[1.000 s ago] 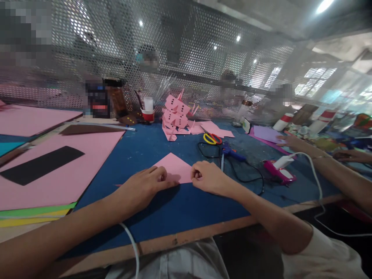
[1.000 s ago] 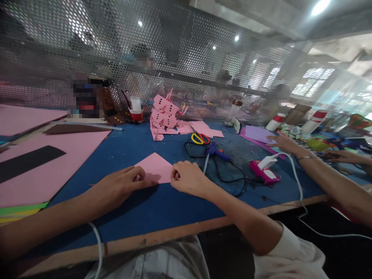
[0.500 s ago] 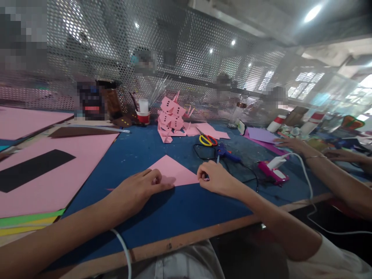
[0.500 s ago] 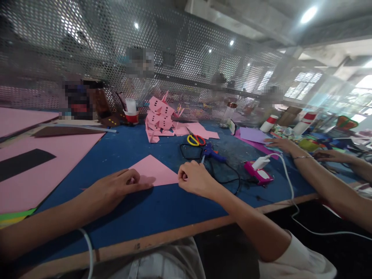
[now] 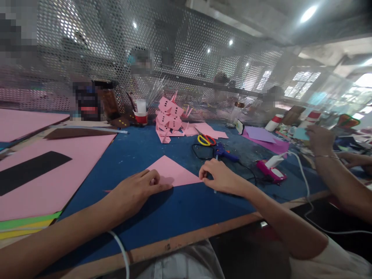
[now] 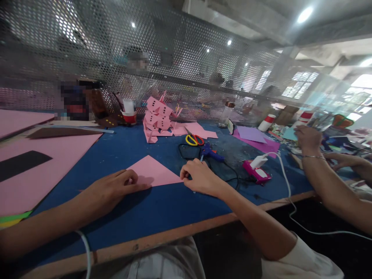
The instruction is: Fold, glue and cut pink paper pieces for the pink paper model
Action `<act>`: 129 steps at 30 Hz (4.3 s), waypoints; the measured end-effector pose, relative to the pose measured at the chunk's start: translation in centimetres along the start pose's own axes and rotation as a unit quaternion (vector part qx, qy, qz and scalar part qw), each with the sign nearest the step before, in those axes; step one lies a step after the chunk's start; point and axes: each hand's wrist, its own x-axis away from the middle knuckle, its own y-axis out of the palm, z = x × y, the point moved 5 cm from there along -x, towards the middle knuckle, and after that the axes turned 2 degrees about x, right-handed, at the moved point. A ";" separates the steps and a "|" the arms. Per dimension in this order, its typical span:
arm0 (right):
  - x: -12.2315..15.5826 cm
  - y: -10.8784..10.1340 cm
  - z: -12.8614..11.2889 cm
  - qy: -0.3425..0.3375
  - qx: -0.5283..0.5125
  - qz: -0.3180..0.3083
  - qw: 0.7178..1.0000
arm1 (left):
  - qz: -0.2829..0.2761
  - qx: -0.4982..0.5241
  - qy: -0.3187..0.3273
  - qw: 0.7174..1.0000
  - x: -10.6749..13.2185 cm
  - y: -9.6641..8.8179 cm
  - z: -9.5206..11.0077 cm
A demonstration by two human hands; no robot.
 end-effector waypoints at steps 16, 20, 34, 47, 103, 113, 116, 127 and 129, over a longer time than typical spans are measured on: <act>-0.9 -1.5 -1.5 -0.007 -0.001 0.000 1.000 | 0.032 0.006 0.011 0.999 0.1 0.0 -0.1; -2.6 -0.9 -5.5 -0.065 -0.057 0.010 0.996 | 0.036 0.012 0.009 0.999 0.1 -0.3 0.1; -5.7 3.5 -7.3 -0.154 -0.057 0.027 0.986 | 0.095 0.153 -0.117 0.977 -0.4 -1.2 0.0; -5.4 4.1 -7.5 -0.170 -0.009 0.052 0.984 | 0.068 0.093 -0.202 0.973 -1.1 -1.3 0.1; -5.9 4.4 -7.1 -0.149 -0.070 0.036 0.986 | -0.026 0.096 -0.336 0.937 3.7 -2.7 -4.8; -5.9 4.4 -7.1 -0.148 -0.073 0.036 0.986 | -0.033 0.108 -0.349 0.930 5.4 -3.2 -5.8; -5.9 4.4 -7.1 -0.148 -0.075 0.033 0.986 | -0.031 0.115 -0.353 0.928 5.9 -3.2 -6.2; -5.9 4.5 -7.1 -0.140 -0.077 0.028 0.987 | -0.023 0.121 -0.362 0.924 7.1 -4.1 -6.4; -5.9 4.5 -7.0 -0.140 -0.079 0.028 0.987 | -0.028 0.120 -0.365 0.923 7.1 -4.3 -6.2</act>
